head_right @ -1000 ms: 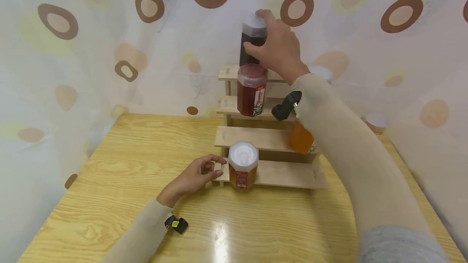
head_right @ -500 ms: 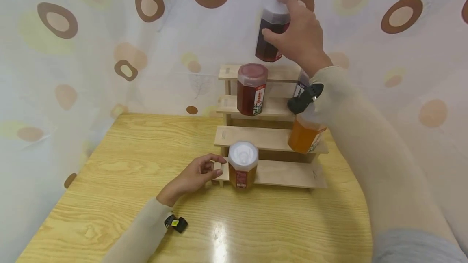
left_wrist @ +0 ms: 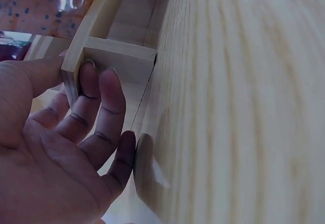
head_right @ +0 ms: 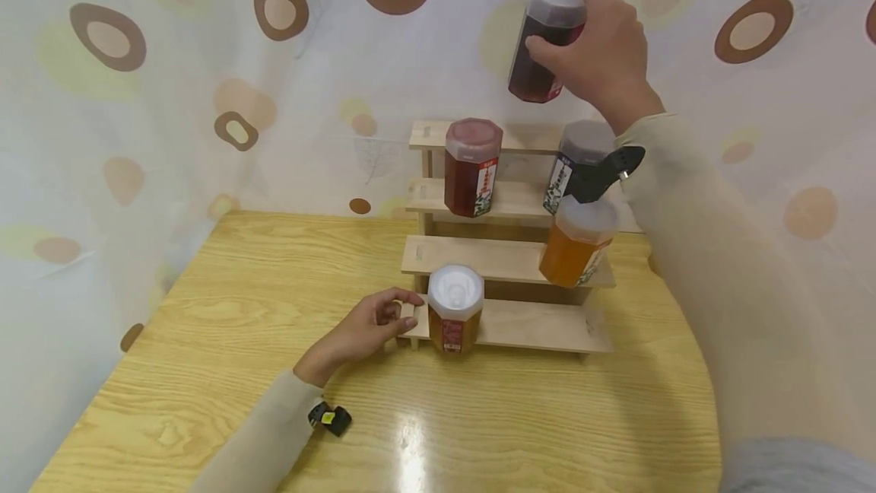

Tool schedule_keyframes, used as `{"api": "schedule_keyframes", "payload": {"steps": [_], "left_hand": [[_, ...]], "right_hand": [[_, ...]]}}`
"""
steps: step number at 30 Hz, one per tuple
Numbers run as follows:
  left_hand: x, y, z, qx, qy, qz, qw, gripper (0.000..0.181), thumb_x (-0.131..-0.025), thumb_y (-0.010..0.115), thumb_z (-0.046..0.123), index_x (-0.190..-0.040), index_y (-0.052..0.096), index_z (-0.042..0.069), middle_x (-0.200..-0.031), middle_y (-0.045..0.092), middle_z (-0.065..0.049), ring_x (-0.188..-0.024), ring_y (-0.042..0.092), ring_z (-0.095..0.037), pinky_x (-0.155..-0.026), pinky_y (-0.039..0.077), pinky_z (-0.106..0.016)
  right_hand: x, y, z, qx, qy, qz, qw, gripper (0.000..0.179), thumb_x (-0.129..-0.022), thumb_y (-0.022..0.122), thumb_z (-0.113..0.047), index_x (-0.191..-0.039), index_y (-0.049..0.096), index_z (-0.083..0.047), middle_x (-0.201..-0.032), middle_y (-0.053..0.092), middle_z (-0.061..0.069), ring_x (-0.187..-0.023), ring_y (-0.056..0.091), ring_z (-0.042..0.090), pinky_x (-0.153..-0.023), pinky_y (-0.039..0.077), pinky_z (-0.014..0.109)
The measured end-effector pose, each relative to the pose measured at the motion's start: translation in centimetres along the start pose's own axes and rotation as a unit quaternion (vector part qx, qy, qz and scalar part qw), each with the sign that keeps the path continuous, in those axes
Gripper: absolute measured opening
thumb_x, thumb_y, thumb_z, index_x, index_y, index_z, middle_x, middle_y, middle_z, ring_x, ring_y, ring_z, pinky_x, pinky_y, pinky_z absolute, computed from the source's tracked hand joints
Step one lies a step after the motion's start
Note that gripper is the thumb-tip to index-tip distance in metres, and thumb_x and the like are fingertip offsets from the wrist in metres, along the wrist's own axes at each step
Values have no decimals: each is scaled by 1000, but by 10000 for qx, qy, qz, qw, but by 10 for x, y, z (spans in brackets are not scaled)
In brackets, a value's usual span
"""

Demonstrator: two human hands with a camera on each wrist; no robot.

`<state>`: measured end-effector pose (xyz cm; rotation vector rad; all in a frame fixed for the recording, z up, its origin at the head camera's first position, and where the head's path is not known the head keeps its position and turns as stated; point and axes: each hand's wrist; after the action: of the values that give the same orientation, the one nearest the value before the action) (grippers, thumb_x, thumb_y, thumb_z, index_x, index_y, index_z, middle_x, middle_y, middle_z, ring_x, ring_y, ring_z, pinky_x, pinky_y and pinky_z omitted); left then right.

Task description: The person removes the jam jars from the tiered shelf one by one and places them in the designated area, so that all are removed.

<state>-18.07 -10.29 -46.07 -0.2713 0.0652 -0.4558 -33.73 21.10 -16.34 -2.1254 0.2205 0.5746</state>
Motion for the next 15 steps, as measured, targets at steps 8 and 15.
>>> {"api": "schedule_keyframes", "payload": {"steps": [8, 15], "left_hand": [[0, 0, 1, -47, 1, 12, 10000, 28, -102, 69, 14, -129, 65, 10, -76, 50, -4, -63, 46, -13, -59, 42, -25], [1, 0, 0, 5, -4, -65, 10000, 31, -103, 67, 15, -133, 63, 6, -77, 50, -2, -62, 44, -12, -58, 41, -24]], "right_hand": [[1, -16, 12, -6, 114, 140, 9998, 74, -96, 67, -40, -161, 33, -32, -160, 42, 8, -143, 41, 29, -119, 31, 35], [4, -30, 23, 76, 368, 290, 9989, 74, -97, 66, -41, -162, 31, -34, -161, 41, 5, -142, 40, 25, -112, 31, 25]]}}
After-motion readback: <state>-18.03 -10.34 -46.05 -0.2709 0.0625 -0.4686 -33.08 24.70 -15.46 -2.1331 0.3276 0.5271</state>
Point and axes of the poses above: each hand's wrist, its own x-axis away from the middle knuckle, its own y-axis out of the palm, z = x × y
